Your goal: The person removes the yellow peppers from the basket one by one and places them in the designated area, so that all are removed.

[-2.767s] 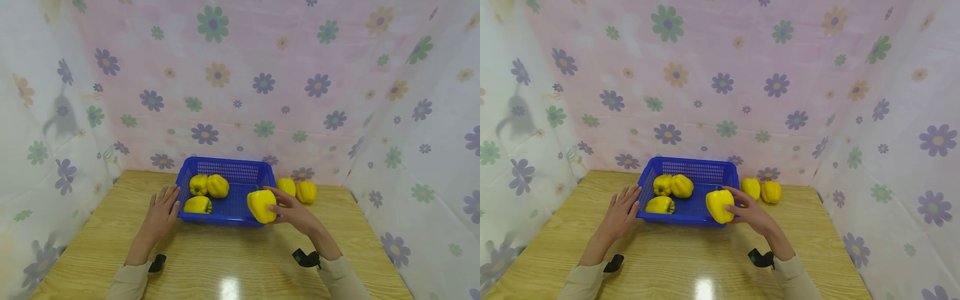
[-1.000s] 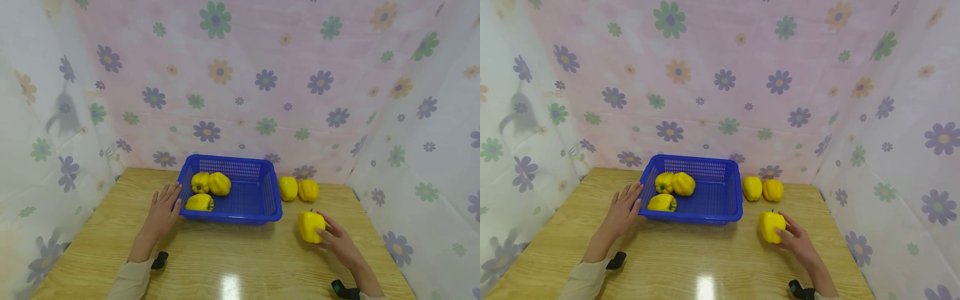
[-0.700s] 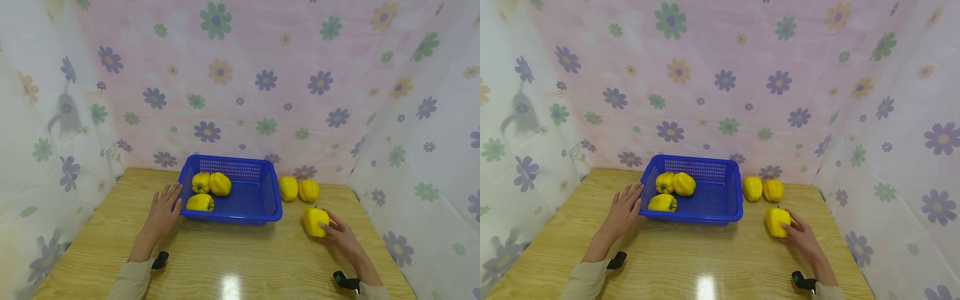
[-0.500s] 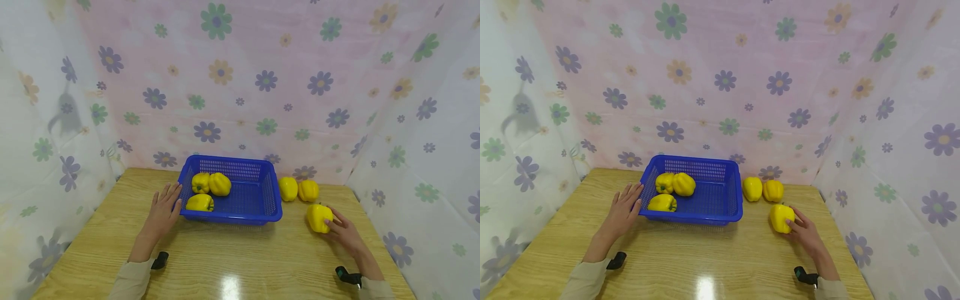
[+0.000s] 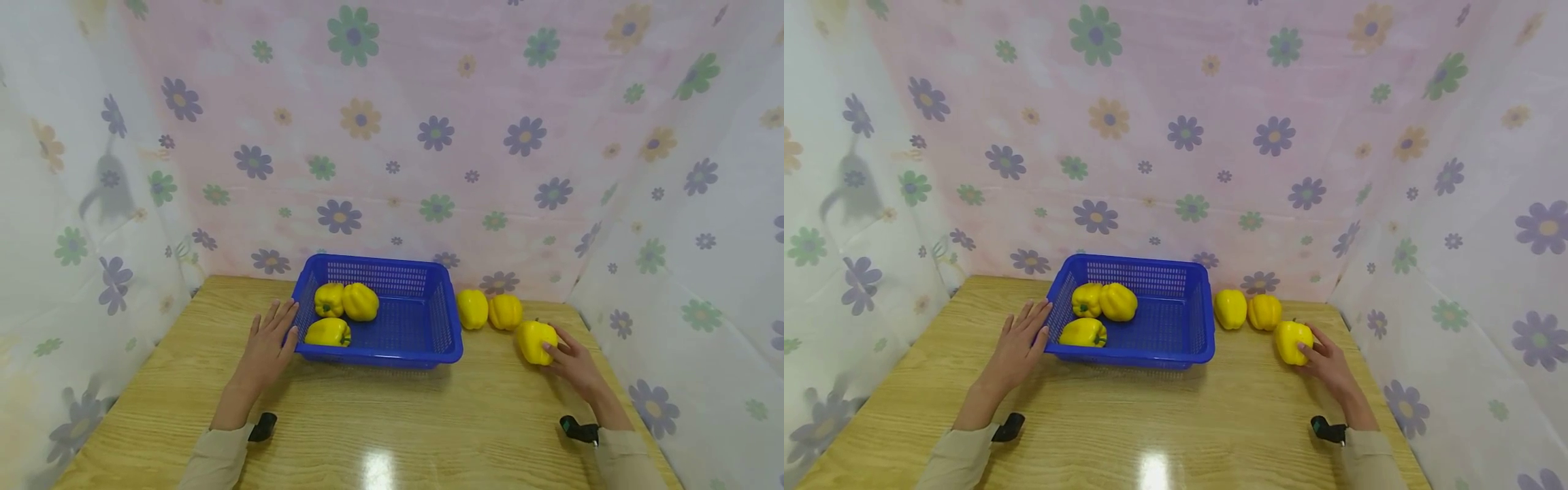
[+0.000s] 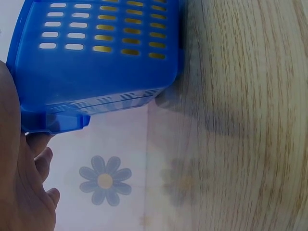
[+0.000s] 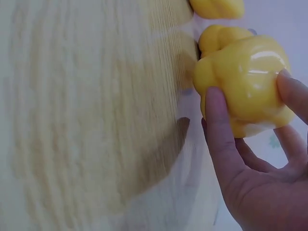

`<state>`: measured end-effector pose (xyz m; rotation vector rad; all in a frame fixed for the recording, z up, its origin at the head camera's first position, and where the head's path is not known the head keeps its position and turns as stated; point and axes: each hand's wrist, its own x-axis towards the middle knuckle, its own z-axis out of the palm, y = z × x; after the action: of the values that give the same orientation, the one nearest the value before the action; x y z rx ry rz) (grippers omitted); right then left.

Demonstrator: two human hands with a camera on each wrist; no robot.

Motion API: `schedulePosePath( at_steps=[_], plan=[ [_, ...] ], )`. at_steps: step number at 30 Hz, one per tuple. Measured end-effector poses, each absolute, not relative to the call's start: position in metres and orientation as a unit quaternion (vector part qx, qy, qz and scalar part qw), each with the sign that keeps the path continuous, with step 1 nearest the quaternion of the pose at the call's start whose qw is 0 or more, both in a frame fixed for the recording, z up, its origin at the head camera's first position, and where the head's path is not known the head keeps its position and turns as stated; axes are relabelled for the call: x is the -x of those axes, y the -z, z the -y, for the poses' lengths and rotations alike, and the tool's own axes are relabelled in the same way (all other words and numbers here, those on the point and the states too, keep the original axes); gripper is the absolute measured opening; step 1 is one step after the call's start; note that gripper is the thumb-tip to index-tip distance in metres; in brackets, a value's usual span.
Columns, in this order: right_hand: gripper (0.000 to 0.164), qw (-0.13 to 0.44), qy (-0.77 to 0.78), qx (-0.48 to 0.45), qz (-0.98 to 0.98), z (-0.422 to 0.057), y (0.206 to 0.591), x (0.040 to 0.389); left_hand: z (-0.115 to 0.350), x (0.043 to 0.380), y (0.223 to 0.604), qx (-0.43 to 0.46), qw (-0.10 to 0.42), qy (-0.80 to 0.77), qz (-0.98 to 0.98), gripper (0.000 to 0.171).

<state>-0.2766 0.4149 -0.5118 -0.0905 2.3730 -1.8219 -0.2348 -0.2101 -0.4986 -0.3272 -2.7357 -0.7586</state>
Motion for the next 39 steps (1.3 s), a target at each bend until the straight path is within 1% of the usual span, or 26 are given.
schedulePosePath(
  at_steps=[12,20,30,39],
  plan=[
    [0.077,0.067,0.570,0.008,-0.819,-0.436,0.503,0.309,0.211,0.235,0.503,0.112,0.144,0.261,0.948,0.053],
    [0.074,0.064,0.521,0.019,-0.851,-0.441,0.497,0.329,0.211,0.235,0.503,0.110,0.149,0.262,0.947,0.053],
    [0.070,0.092,0.514,0.027,-0.853,-0.436,0.491,0.349,0.211,0.236,0.502,0.110,0.149,0.267,0.946,0.052],
    [0.074,0.130,0.506,0.032,-0.852,-0.438,0.492,0.360,0.211,0.235,0.501,0.112,0.152,0.264,0.946,0.052]
  ],
)
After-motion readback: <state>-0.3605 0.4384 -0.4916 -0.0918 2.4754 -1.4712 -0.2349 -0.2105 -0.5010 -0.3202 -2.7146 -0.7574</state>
